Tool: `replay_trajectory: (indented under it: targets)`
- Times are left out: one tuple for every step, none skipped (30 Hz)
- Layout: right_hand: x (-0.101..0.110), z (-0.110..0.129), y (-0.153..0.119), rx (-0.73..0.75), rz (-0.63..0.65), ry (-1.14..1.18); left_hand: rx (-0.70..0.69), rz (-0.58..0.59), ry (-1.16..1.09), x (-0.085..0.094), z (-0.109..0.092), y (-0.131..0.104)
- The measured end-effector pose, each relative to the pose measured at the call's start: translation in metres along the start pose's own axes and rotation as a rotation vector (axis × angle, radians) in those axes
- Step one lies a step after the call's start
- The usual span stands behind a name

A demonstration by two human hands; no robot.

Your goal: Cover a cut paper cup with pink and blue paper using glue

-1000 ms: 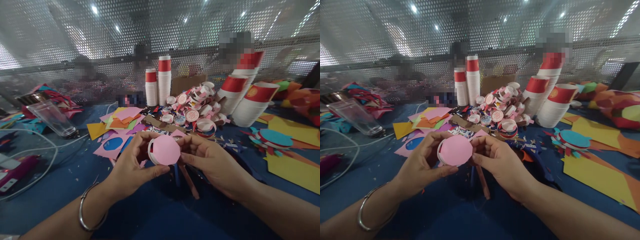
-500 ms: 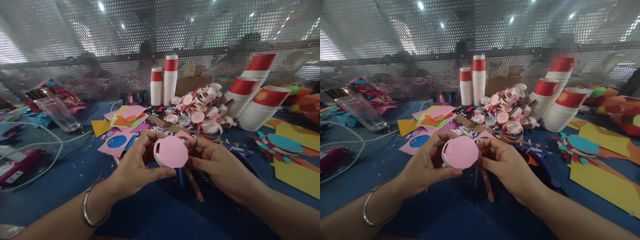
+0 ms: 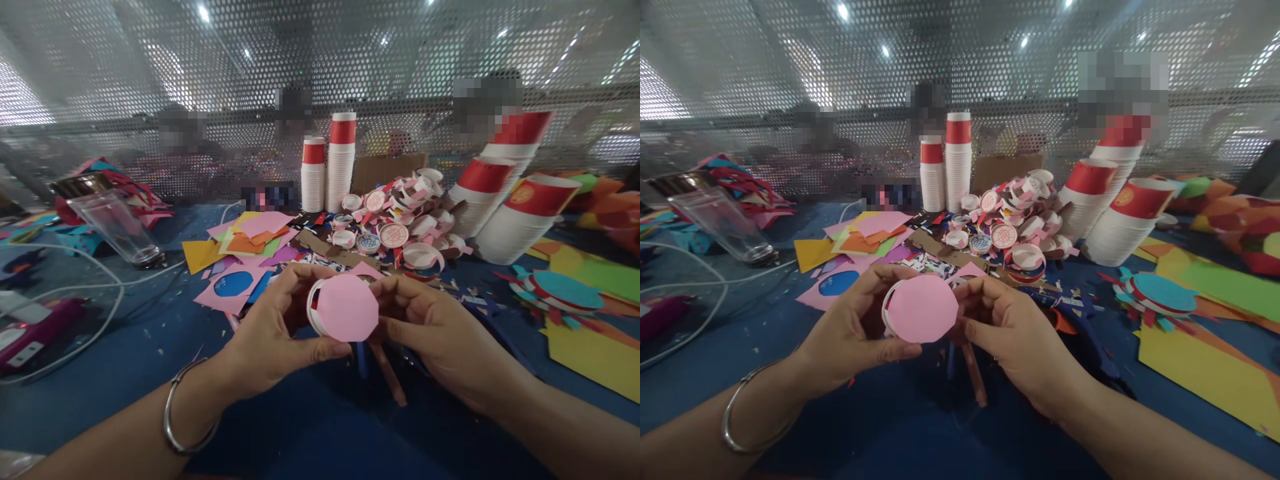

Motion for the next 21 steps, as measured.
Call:
replay_trajectory:
  targets:
    - [0.0,0.0,0.0,0.003,0.001,0.0,0.007,0.0,-0.005,0.0,0.0,0.0]
    - [0.0,0.001,0.0,0.006,0.002,0.002,0.019,-0.003,-0.011,0.0,0.001,-0.001]
    - [-0.001,0.001,0.0,0.009,0.004,0.007,0.036,-0.011,-0.019,0.0,0.002,-0.001]
    - [-0.001,0.002,0.0,0.011,0.003,0.014,0.059,-0.021,-0.034,0.0,0.004,-0.002]
    - [0.0,0.002,0.0,0.01,0.002,0.018,0.086,-0.035,-0.057,0.001,0.006,-0.002]
    - [0.0,0.002,0.0,0.009,0.0,0.018,0.118,-0.05,-0.089,0.001,0.009,-0.002]
    - [0.0,0.002,0.0,0.01,-0.002,0.014,0.15,-0.072,-0.129,0.001,0.012,-0.002]
    - [0.0,0.003,0.0,0.012,-0.004,0.006,0.18,-0.1,-0.173,0.002,0.015,-0.002]
    - [0.001,0.003,0.0,0.018,-0.006,0.0,0.206,-0.135,-0.214,0.003,0.017,-0.002]
    - [0.001,0.004,0.0,0.024,-0.009,-0.002,0.225,-0.175,-0.251,0.005,0.019,-0.001]
    - [0.002,0.004,0.0,0.028,-0.013,0.002,0.238,-0.213,-0.283,0.007,0.02,-0.001]
    - [0.003,0.004,0.0,0.028,-0.02,0.005,0.247,-0.245,-0.31,0.009,0.02,-0.001]
    - [0.004,0.004,0.0,0.023,-0.028,0.007,0.255,-0.268,-0.333,0.011,0.02,-0.001]
    - [0.004,0.004,0.0,0.016,-0.035,0.006,0.265,-0.278,-0.351,0.011,0.021,-0.001]
    - [0.005,0.003,-0.001,0.008,-0.041,0.005,0.275,-0.281,-0.365,0.011,0.021,-0.001]
    - [0.005,0.003,-0.001,0.002,-0.044,0.003,0.281,-0.281,-0.377,0.011,0.022,-0.001]
    - [0.005,0.003,-0.001,-0.003,-0.046,0.001,0.284,-0.28,-0.385,0.011,0.022,0.0]
    - [0.005,0.003,-0.001,-0.006,-0.045,0.0,0.285,-0.28,-0.39,0.012,0.022,0.0]
    - [0.004,0.003,-0.001,-0.011,-0.045,0.001,0.283,-0.281,-0.392,0.012,0.023,0.0]
    - [0.004,0.002,-0.001,-0.015,-0.042,0.001,0.28,-0.286,-0.392,0.012,0.023,0.001]
    - [0.003,0.002,0.0,-0.018,-0.038,0.001,0.28,-0.291,-0.389,0.012,0.024,0.001]
Point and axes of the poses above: each hand's wrist, its own y-axis towards the middle knuckle, its own x-axis out of the back of the hand, z = x × y, the point moved 10 cm from there along y, towards the middle knuckle, and after that the axes turned 11 degrees about -y, right-handed, at the moved point
